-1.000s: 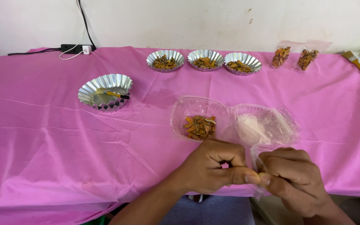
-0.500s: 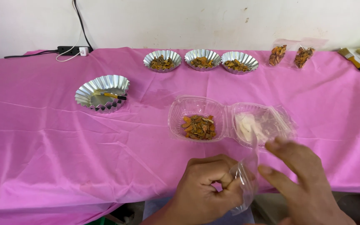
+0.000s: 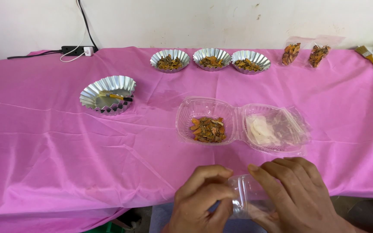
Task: Applying a coating to small wood strips with a brush and then packaging them into plastic containers and bags.
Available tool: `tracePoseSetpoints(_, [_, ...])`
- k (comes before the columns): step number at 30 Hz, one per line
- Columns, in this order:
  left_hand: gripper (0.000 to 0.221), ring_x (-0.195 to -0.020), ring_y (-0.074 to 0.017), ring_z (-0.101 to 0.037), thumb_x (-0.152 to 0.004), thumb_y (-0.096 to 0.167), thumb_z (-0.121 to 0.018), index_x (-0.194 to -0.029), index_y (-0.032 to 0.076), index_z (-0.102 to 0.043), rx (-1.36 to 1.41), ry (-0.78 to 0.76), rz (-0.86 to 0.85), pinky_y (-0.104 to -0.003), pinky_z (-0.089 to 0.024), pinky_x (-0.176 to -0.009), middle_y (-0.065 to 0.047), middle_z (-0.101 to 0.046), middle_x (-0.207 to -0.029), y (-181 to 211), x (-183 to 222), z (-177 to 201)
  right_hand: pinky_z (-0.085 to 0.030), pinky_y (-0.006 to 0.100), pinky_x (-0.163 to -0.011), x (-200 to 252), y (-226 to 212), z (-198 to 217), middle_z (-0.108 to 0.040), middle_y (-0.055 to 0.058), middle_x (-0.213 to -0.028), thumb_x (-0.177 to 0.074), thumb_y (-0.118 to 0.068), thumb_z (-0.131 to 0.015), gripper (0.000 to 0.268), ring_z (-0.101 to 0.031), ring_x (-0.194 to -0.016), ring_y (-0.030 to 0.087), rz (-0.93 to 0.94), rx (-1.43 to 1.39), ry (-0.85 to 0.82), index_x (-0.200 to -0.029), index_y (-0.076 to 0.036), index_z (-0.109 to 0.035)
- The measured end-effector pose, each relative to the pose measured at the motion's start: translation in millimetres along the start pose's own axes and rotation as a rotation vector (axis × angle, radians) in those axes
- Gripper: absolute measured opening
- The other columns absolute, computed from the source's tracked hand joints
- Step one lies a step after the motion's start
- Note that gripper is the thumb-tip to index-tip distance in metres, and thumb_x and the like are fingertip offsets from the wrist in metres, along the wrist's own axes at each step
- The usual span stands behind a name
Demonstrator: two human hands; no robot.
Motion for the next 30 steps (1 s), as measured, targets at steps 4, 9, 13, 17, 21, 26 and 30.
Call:
tracePoseSetpoints(4, [0.024,-0.117,-0.0193,-0.071,-0.094,0.001,-0.064,-0.115,0.008,-0.073,0.078,-0.343,0.18,-0.028,-0.055,-0.095,-0.015,-0.066,-0.137,-30.4,6.0,-8.5,-0.043,0.046,-0.095,7.2,-7.4,-10.4,-0.064,0.005,-0.116,-0.099,-0.054,-0.05,0.057,-0.063,-0.103,0.028,0.029,0.072,-0.054,-0.135,-0.012,-0.058])
tracePoseSetpoints(9, [0.01,-0.097,-0.0079,-0.063,-0.099,-0.004,-0.067,-0.1,0.005,-0.071,0.558,-0.415,0.491,-0.025,-0.054,-0.088,0.001,-0.071,-0.102,-57.5,22.1,-32.1,-0.036,0.051,-0.107,7.9,-28.2,-18.2,-0.067,0.006,-0.114,-0.1,-0.069,-0.06,0.059,-0.063,-0.107,0.026,0.155,0.088,-0.017,-0.128,-0.017,-0.066])
tracePoseSetpoints(13, [0.05,-0.128,-0.0184,-0.067,-0.068,0.003,-0.089,-0.116,0.008,-0.077,0.561,-0.269,0.649,-0.03,-0.064,-0.094,-0.015,-0.069,-0.139,-83.8,37.9,-12.1,-0.028,0.051,-0.124,96.7,71.2,-47.1,-0.069,-0.005,-0.141,-0.086,-0.045,-0.063,0.045,-0.053,-0.141,0.027,-1.182,-0.288,-0.448,-0.125,-0.026,-0.074])
tracePoseSetpoints(17, [0.042,-0.124,-0.0188,-0.069,-0.071,0.002,-0.088,-0.11,0.009,-0.078,0.58,-0.298,0.7,-0.029,-0.067,-0.089,-0.015,-0.072,-0.136,-81.2,46.3,-9.9,-0.056,0.024,-0.079,90.0,46.7,-31.6,-0.076,0.011,-0.106,-0.07,-0.012,-0.085,0.049,-0.073,-0.093,0.016,-0.93,-1.046,0.036,-0.115,0.0,-0.07])
tracePoseSetpoints(21, [0.035,-0.09,-0.0169,-0.079,-0.077,0.013,-0.084,-0.108,-0.001,-0.08,0.573,-0.465,0.914,-0.028,-0.069,-0.08,-0.011,-0.083,-0.104,-72.9,41.7,-12.2,-0.053,0.025,-0.057,83.3,31.2,-68.2,-0.066,0.009,-0.084,-0.085,-0.001,-0.081,0.019,-0.062,-0.067,0.014,-0.962,-1.769,0.152,-0.099,0.004,-0.068])
tracePoseSetpoints(26, [0.043,-0.096,-0.0127,-0.079,-0.073,0.023,-0.087,-0.108,0.0,-0.079,0.508,-0.497,0.986,-0.023,-0.065,-0.084,-0.011,-0.083,-0.116,-96.7,68.6,-4.7,-0.056,0.03,-0.049,91.4,23.3,-85.0,-0.075,0.014,-0.073,-0.082,0.0,-0.082,0.015,-0.068,-0.056,0.018,-0.986,-1.749,0.034,-0.077,-0.001,-0.067])
tracePoseSetpoints(30, [0.041,-0.087,-0.0288,-0.08,-0.077,0.015,-0.083,-0.112,-0.006,-0.077,0.693,-0.375,1.079,-0.035,-0.07,-0.08,-0.017,-0.081,-0.117,-104.5,81.5,-4.5,-0.053,0.031,-0.056,108.3,24.4,-85.4,-0.076,0.009,-0.072,-0.079,0.003,-0.085,0.017,-0.066,-0.063,0.015,-0.915,-1.624,-0.055,-0.077,-0.003,-0.069])
Point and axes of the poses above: each hand's wrist, its own x-axis away from the middle knuckle, its own z-axis out of the back of the hand, y = z × x, the point moved 7 cm from there along -x, towards the middle knuckle
